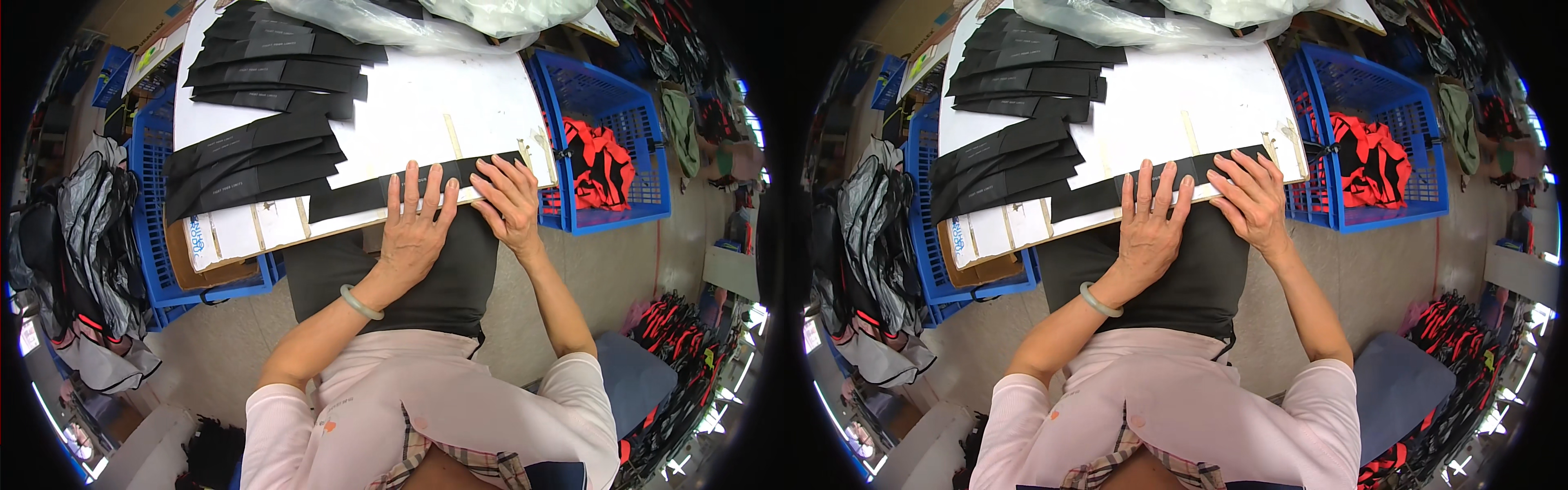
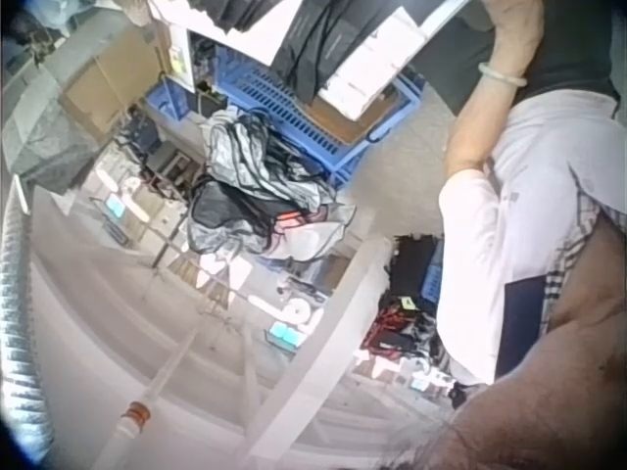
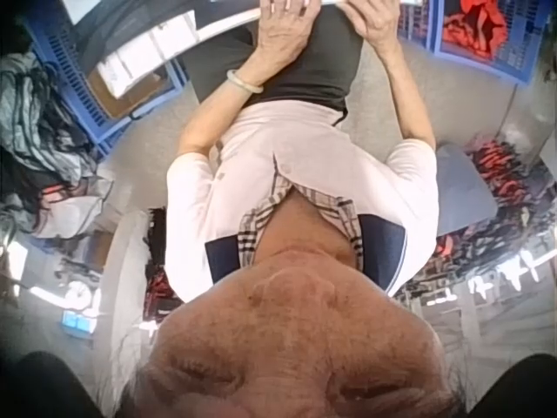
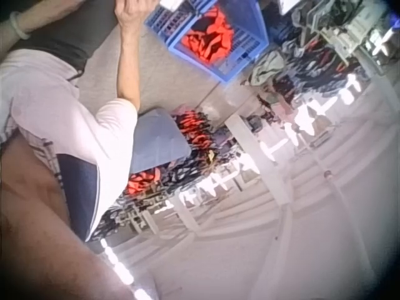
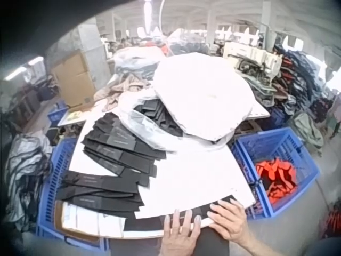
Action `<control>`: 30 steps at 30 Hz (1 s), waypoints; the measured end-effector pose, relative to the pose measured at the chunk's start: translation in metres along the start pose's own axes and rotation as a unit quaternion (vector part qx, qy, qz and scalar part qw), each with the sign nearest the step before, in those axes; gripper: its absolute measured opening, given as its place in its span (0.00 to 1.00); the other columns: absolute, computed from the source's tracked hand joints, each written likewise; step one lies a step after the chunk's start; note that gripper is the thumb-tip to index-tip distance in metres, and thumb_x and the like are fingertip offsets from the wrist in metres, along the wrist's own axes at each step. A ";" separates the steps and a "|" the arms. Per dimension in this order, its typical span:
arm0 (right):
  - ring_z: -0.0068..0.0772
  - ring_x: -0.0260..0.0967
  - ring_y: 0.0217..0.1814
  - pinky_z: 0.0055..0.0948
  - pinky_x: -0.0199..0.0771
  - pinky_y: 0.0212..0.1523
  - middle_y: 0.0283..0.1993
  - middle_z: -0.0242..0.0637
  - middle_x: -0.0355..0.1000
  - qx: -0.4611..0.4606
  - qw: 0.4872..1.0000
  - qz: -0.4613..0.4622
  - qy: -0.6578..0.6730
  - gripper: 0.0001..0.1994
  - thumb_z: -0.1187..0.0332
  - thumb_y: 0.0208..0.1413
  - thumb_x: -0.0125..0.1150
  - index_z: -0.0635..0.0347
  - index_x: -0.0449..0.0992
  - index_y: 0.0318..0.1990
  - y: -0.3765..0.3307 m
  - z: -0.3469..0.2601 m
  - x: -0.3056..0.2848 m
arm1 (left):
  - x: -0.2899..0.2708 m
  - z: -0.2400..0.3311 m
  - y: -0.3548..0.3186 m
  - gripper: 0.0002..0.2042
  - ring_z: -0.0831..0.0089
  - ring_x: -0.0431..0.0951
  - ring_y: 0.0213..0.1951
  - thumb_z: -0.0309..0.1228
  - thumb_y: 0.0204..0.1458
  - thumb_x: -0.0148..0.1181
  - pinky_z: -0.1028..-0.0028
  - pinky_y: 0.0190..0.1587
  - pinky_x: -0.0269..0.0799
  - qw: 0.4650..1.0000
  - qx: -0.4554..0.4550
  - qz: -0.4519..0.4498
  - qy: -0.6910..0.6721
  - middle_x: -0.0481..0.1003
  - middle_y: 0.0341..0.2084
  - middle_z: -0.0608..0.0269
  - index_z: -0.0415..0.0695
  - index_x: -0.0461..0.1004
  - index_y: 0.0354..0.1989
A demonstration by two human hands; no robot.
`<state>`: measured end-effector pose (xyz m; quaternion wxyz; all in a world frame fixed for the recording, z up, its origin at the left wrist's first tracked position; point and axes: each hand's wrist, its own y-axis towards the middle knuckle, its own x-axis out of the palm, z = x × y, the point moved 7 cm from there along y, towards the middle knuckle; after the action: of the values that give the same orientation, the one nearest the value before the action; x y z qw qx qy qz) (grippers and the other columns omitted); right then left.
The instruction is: Applying double-sided adhesive strips to fabric components on a workbench in a manufacturing environment.
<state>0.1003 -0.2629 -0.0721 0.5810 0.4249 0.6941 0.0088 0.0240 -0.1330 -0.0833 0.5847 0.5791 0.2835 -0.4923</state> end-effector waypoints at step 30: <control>0.26 0.62 0.25 0.30 0.65 0.27 0.16 0.30 0.67 0.119 0.920 -0.247 0.280 0.07 0.77 0.33 0.72 0.63 0.77 0.20 0.125 -0.072 0.105 | 0.016 -0.003 -0.008 0.28 0.55 0.62 0.63 0.33 0.53 0.50 0.50 0.62 0.51 0.998 -0.008 -0.055 -0.021 0.59 0.65 0.47 0.46 0.62 0.66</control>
<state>0.1177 -0.0850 -0.0697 0.2915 0.2860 0.9074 -0.0989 0.0229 -0.1332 -0.1012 0.5671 0.5477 0.3068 -0.5332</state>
